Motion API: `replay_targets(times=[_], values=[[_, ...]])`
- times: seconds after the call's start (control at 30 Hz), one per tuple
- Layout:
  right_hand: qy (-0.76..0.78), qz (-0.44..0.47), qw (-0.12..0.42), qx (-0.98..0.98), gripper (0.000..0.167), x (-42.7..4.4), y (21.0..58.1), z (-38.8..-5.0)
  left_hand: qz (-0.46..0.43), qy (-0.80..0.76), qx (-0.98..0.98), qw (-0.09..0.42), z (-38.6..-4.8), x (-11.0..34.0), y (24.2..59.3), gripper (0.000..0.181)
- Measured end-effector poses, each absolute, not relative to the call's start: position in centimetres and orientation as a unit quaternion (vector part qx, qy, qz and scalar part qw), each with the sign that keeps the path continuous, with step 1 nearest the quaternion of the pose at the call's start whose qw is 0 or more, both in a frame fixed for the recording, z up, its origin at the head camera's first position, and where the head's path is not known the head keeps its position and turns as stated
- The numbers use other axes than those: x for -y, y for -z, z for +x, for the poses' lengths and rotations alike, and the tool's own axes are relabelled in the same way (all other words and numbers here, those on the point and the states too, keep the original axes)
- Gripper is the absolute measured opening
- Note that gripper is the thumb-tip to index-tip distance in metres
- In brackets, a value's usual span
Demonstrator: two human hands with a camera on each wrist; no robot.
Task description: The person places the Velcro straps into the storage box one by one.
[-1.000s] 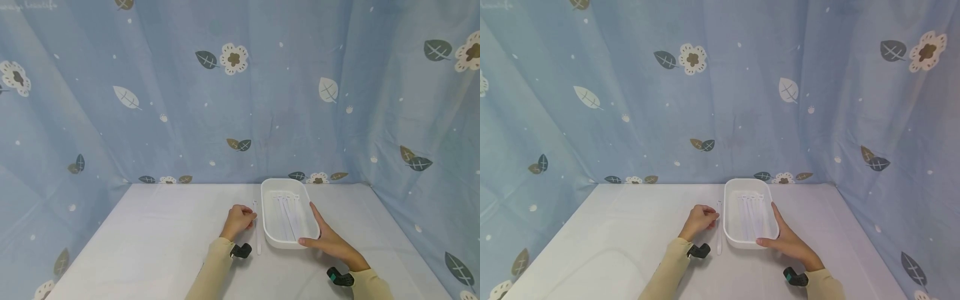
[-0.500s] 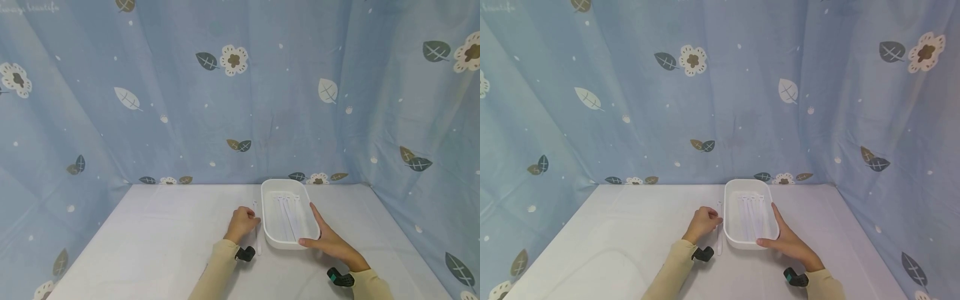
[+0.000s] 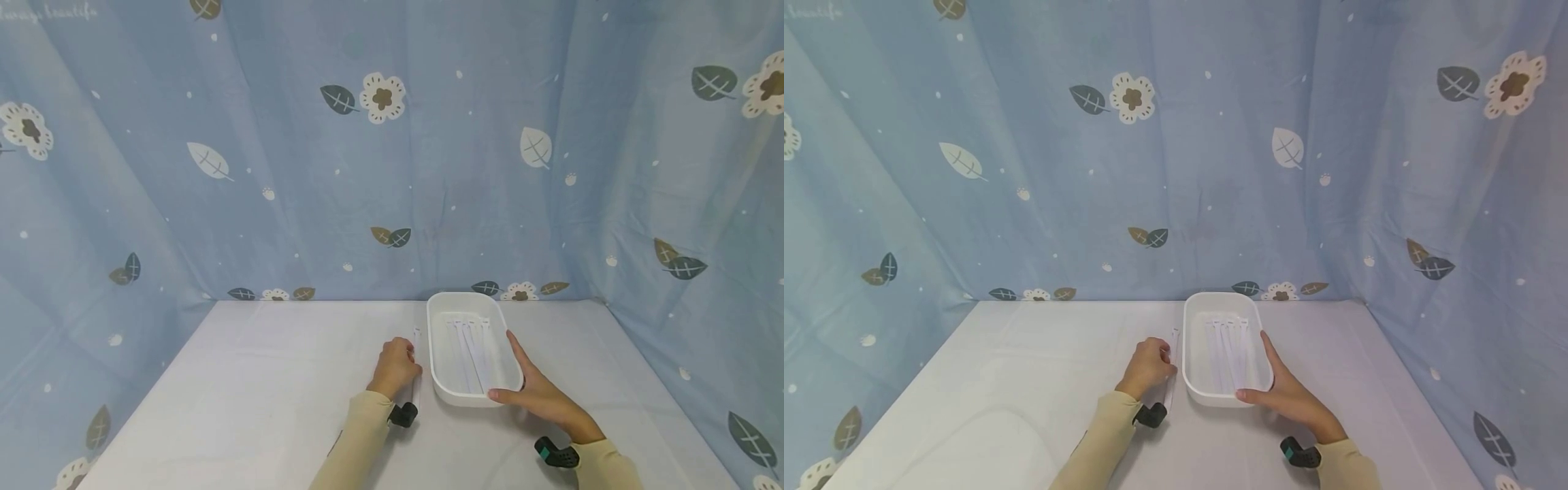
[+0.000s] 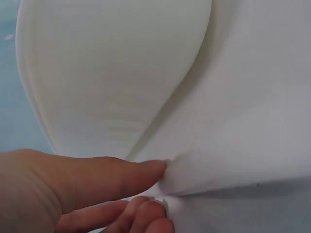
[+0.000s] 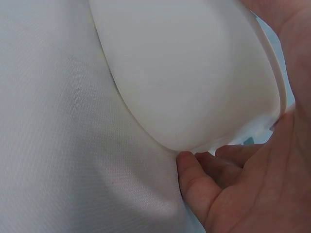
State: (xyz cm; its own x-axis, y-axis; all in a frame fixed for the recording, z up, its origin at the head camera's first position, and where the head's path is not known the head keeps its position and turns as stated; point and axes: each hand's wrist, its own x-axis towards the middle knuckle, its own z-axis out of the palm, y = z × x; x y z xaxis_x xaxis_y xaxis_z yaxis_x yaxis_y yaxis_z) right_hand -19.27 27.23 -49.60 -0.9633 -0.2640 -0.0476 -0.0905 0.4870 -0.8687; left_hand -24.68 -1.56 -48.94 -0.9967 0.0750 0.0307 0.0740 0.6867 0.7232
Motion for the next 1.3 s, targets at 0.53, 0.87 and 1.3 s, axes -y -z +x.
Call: replay_targets(times=[0.53,0.87,1.3], values=[[0.501,-0.101,0.092,-0.855,0.124,-27.3,49.9,-19.4,0.047,-0.374,-0.926,0.025,-24.5,2.1,48.3,0.024],[0.498,-0.114,0.084,-0.856,0.125,-27.4,49.7,-19.4,0.066,-0.45,-0.886,0.086,-25.2,3.7,47.9,0.022],[0.499,-0.104,0.09,-0.856,0.125,-27.3,49.6,-19.4,0.037,-0.57,-0.813,0.113,-25.8,4.7,47.6,0.027]])
